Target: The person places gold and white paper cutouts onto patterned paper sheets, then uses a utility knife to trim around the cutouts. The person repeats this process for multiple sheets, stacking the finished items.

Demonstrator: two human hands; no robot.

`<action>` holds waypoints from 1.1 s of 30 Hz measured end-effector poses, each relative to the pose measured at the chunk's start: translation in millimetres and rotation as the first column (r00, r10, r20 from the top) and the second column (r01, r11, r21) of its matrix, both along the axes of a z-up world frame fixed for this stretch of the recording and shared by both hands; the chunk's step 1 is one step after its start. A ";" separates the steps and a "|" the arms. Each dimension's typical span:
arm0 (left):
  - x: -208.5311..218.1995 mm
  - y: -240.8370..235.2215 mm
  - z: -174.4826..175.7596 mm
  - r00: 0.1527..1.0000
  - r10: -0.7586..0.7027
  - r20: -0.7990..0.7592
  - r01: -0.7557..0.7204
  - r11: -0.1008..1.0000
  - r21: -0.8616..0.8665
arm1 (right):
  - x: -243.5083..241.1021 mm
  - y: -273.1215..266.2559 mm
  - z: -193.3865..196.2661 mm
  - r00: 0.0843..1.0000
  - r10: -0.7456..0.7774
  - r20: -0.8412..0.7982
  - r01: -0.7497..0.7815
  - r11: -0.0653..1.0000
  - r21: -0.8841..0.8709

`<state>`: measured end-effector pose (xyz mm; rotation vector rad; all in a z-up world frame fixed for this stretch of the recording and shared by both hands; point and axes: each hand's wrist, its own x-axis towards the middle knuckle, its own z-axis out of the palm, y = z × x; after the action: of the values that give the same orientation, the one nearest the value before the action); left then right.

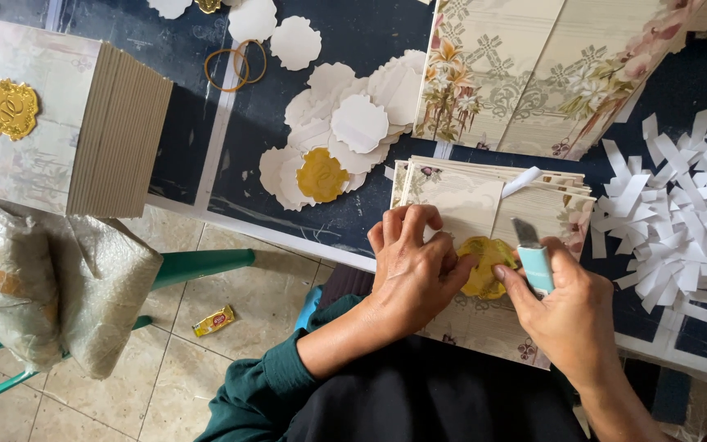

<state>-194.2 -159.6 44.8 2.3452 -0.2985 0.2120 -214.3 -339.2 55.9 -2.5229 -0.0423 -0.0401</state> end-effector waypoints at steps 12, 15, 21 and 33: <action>100.1 83.8 -16.7 0.956 0.243 0.162 -0.277 0.930 0.241 | 87.7 -92.2 -30.7 0.970 0.005 0.244 0.120 0.861 -0.495; 119.9 98.1 -22.0 0.974 0.201 0.103 -0.224 0.920 0.321 | 122.9 -80.5 -31.8 0.902 -0.019 0.432 0.089 0.986 -0.143; 127.6 110.8 2.4 0.971 0.240 0.015 -0.240 0.970 0.030 | 175.4 -106.8 -74.3 0.889 -0.215 0.403 0.124 0.963 0.240; 92.4 79.5 22.6 0.960 0.006 -0.282 -0.238 0.552 -0.799 | 157.9 -93.4 -49.7 0.894 -0.235 0.382 0.130 0.951 0.280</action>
<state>-101.8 -80.1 67.4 1.3956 0.1031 0.0856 -56.3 -432.6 6.2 -2.2182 0.0321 -0.6184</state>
